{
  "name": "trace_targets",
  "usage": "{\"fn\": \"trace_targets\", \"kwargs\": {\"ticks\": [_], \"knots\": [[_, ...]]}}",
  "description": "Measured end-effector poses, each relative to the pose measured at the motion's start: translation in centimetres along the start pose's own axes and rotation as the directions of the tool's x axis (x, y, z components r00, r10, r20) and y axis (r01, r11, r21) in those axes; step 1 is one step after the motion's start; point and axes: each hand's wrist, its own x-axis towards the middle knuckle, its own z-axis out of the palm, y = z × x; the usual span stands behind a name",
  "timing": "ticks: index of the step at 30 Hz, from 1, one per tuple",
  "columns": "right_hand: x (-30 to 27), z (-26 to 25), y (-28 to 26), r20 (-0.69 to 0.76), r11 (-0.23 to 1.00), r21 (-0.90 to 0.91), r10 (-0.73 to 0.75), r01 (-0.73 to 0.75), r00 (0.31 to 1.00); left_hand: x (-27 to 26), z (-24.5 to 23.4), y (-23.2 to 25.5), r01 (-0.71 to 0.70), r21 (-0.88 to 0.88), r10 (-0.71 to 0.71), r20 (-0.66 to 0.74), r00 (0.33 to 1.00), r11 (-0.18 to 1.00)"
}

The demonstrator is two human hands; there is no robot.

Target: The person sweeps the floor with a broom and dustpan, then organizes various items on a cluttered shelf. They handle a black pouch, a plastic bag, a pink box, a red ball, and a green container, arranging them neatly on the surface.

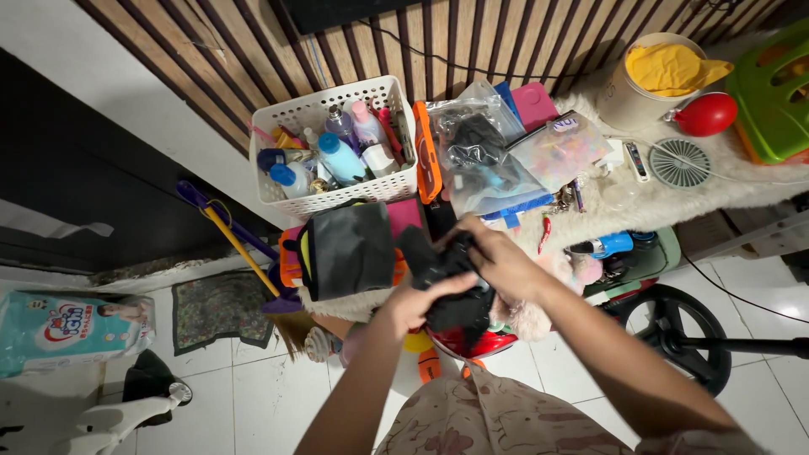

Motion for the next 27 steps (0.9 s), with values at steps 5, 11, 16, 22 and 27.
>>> {"fn": "trace_targets", "kwargs": {"ticks": [5, 11, 16, 22, 27], "knots": [[7.6, -7.5, 2.7, 0.281, 0.872, 0.472, -0.009, -0.131, 0.96, 2.4, -1.8, 1.5, -0.07, -0.316, 0.04, -0.101, 0.994, 0.946], [13.7, -9.2, 4.6, -0.162, 0.773, -0.634, -0.089, -0.034, 0.983, 4.9, -2.3, 2.1, -0.277, -0.334, 0.204, -0.238, 0.95, 0.901], [15.2, -7.0, 6.1, -0.147, 0.6, -0.793, -0.015, -0.109, 0.989, 4.9, -2.0, 2.1, -0.308, -0.214, 0.227, -0.334, 0.915, 0.927], [15.1, -9.1, 5.1, -0.383, 0.824, -0.564, -0.208, -0.049, 0.9, 4.3, -2.2, 2.6, -0.28, -0.223, 0.187, -0.361, 0.914, 0.934], [12.8, -8.9, 3.2, -0.454, 0.964, 0.033, -0.22, 0.263, 0.863, 5.5, -3.4, 0.8, -0.25, -0.332, 0.152, -0.293, 0.944, 0.909]]}}
